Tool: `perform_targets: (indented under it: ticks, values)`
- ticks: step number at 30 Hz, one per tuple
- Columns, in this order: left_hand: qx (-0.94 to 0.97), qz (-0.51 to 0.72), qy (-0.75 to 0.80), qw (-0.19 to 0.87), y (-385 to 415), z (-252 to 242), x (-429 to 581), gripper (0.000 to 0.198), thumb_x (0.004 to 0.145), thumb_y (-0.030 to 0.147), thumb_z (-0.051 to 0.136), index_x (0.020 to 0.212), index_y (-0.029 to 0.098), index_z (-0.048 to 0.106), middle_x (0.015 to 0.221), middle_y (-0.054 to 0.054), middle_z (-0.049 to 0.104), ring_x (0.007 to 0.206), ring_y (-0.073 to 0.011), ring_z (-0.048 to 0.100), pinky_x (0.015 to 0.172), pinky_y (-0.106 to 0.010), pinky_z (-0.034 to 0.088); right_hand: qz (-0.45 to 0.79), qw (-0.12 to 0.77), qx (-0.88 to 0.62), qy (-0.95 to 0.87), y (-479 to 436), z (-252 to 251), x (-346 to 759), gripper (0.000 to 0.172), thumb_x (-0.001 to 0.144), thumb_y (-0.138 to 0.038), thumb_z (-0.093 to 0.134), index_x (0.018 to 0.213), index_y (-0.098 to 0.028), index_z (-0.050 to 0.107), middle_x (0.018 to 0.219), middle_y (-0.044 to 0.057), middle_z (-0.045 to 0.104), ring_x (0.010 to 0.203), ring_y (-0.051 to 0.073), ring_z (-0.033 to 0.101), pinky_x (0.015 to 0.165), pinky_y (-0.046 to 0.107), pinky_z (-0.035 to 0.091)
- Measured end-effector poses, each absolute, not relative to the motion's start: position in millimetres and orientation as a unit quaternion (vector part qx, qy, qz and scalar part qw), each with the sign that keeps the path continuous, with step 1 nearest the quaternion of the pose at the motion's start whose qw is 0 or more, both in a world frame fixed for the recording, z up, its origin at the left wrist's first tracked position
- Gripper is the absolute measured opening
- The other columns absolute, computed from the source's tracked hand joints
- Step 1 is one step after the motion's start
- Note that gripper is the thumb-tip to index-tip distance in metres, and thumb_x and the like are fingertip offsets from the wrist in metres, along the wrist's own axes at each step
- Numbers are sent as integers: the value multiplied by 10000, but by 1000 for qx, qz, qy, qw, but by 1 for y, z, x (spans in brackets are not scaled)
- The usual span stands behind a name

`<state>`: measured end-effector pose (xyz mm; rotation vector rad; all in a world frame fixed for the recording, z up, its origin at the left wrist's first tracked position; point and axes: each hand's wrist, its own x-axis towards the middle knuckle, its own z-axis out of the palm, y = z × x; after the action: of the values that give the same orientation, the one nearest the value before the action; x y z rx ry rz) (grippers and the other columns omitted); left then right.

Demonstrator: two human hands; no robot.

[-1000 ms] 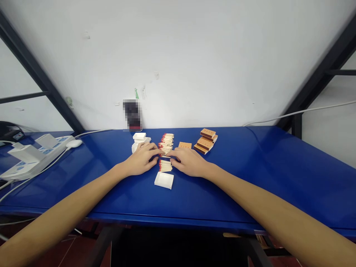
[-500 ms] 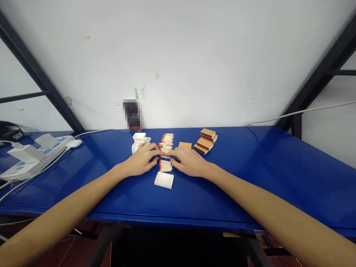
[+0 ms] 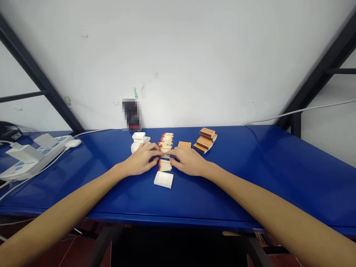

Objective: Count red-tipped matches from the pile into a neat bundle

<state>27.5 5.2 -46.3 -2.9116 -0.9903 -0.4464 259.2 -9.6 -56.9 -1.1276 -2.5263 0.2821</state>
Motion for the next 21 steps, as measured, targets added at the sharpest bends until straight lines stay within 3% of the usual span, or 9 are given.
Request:
perform_targets:
  ticks: [21]
  values:
    - [-938,-137,-317,9,5,-46,28,294,949,182,438,1138,194,664,1113,-77,632,1029,-244,552,913,-420,408,94,173,-402,-894,-11,-53,259,363,962,-230,456,1274,-186,635,975,85,703,804,197,610,685,296,400]
